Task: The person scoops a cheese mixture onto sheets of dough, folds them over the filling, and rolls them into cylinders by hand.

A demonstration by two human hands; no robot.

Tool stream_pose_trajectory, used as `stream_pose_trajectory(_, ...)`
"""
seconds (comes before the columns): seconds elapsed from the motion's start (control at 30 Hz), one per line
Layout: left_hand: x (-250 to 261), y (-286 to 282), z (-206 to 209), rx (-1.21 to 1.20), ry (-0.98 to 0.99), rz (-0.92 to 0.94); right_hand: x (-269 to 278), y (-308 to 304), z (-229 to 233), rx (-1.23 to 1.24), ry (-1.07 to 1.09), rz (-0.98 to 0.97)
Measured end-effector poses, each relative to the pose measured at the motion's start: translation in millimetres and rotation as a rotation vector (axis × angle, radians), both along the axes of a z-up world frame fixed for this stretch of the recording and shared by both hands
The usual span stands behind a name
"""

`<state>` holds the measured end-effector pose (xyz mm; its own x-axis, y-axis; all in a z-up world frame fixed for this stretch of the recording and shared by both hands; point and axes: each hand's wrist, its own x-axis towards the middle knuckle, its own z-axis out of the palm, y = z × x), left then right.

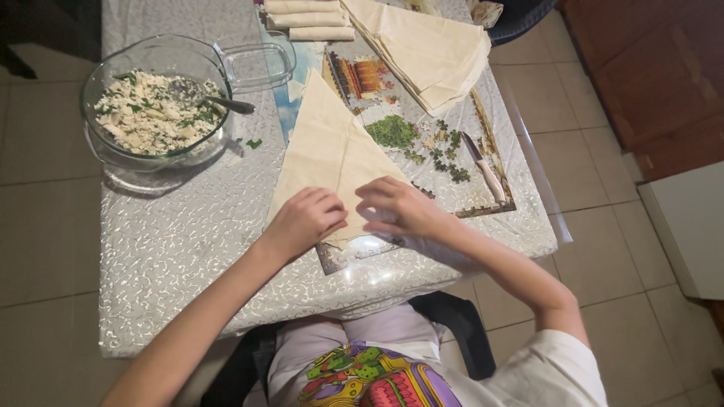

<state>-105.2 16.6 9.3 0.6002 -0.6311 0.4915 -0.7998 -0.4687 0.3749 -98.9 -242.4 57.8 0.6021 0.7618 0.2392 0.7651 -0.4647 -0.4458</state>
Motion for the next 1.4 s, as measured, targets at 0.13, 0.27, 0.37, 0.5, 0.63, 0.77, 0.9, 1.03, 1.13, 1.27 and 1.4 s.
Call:
stream_pose_trajectory(0.13,-3.9,-2.2,6.8,0.020,-0.027,-0.055,3.2,-14.3,-5.8,0.000,-0.085,0.059)
stream_pose_trajectory(0.27,-4.2,-16.1,8.1,-0.061,0.084,-0.012,7.4,-36.5,-10.6,-0.069,-0.328,0.139)
stream_pose_trajectory(0.37,-2.3,-34.6,1.5,-0.079,0.038,-0.007,7.4,-48.0,-10.9,-0.100,-0.419,0.140)
stream_pose_trajectory(0.5,2.4,-59.4,1.5,-0.038,0.066,0.008,9.1,-59.2,-17.7,-0.123,-0.515,0.179)
stream_pose_trajectory(0.63,5.5,-73.4,5.7,-0.003,0.059,-0.004,12.6,-67.5,-11.7,-0.108,-0.456,0.184)
stream_pose_trajectory(0.77,8.4,-78.6,-2.2,-0.044,0.112,0.013,20.4,-79.7,-8.3,0.010,-0.143,0.015)
stream_pose_trajectory(0.9,5.6,-81.5,-1.1,-0.074,0.058,-0.011,18.9,-81.4,-6.2,0.011,-0.082,-0.044)
stream_pose_trajectory(1.03,5.2,-84.4,-1.5,0.011,-0.028,-0.017,20.5,-85.5,-11.9,0.006,-0.102,-0.033)
stream_pose_trajectory(1.13,6.1,-83.1,0.4,0.091,-0.086,-0.012,21.1,-87.2,-17.3,0.032,-0.135,-0.050)
stream_pose_trajectory(1.27,9.6,-80.9,-0.4,0.230,-0.278,-0.048,20.8,-83.6,-10.8,-0.059,-0.366,0.028)
stream_pose_trajectory(1.4,8.7,-80.1,3.5,0.195,-0.290,-0.069,21.1,-81.0,-9.2,-0.102,-0.478,0.077)
